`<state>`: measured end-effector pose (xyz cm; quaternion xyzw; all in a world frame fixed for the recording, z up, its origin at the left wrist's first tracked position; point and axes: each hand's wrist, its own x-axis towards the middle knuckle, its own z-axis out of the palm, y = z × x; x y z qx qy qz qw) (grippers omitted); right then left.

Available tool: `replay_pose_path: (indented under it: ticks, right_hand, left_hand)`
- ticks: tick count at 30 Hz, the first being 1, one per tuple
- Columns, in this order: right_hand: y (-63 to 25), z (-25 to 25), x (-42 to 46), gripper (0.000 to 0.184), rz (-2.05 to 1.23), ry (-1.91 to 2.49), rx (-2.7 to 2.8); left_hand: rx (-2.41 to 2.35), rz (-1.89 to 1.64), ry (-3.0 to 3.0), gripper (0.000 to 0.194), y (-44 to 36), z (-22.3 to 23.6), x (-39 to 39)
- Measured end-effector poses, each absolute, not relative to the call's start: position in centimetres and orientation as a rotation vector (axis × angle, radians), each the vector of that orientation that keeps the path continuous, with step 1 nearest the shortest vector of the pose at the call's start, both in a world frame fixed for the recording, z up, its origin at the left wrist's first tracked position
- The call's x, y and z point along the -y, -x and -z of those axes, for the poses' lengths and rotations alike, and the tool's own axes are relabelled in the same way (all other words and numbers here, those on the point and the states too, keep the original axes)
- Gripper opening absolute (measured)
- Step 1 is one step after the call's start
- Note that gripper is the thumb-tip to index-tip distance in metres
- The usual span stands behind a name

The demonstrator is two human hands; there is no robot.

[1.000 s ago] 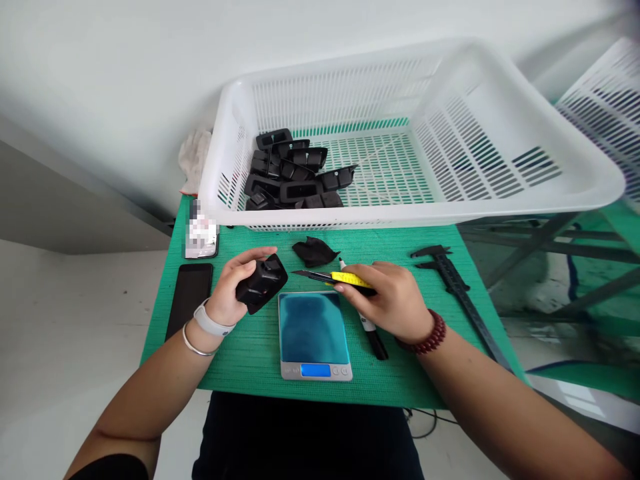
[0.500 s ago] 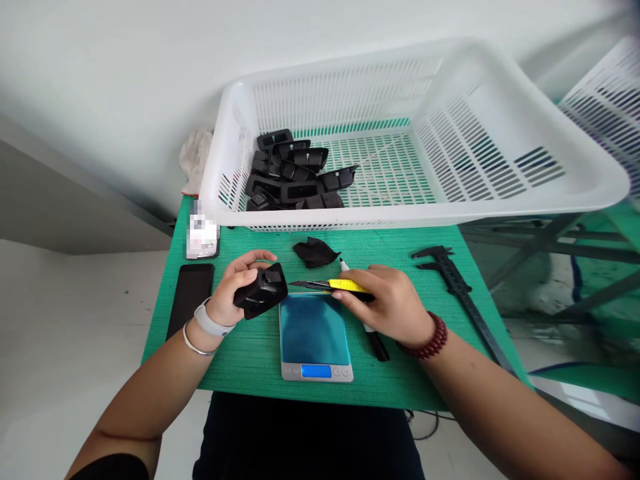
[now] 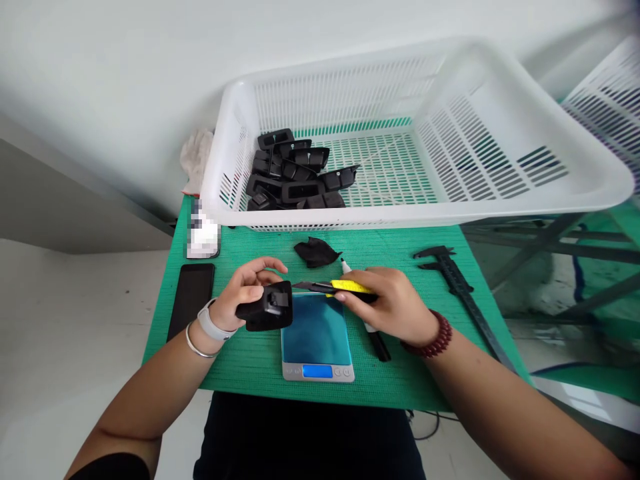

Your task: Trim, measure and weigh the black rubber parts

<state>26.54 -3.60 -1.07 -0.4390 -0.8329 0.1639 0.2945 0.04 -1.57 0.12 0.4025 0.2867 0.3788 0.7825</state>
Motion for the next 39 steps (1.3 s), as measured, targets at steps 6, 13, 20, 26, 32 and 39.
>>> replay_pose_path:
  ticks: [6,13,20,26,32,39]
  right_hand:
    - [-26.64,0.62,3.64,0.033,-0.508,1.046,2.261]
    - [-26.60,1.02,3.63,0.038,-0.420,1.215,2.241]
    - [-26.59,0.79,3.64,0.038,-0.572,1.097,2.287]
    - [-26.49,0.94,3.66,0.039,-0.596,1.218,2.248]
    - [-26.65,0.93,3.58,0.037,-0.523,1.236,2.207]
    - [-26.45,1.08,3.73,0.038,-0.501,1.200,2.230]
  left_hand:
    - [-0.655,-0.826,-0.865,0.047,-0.04,-0.10,1.63]
    - [-0.683,-0.848,-0.883,0.046,0.02,0.05,1.57]
    - [-0.663,-0.829,-0.906,0.047,-0.02,0.02,1.54]
    - [-0.670,-0.848,-0.903,0.045,0.08,0.04,1.52]
    - [-0.696,-0.827,-0.931,0.046,-0.07,-0.05,1.59]
    - [-0.743,-0.870,-0.939,0.044,-0.11,0.15,1.43]
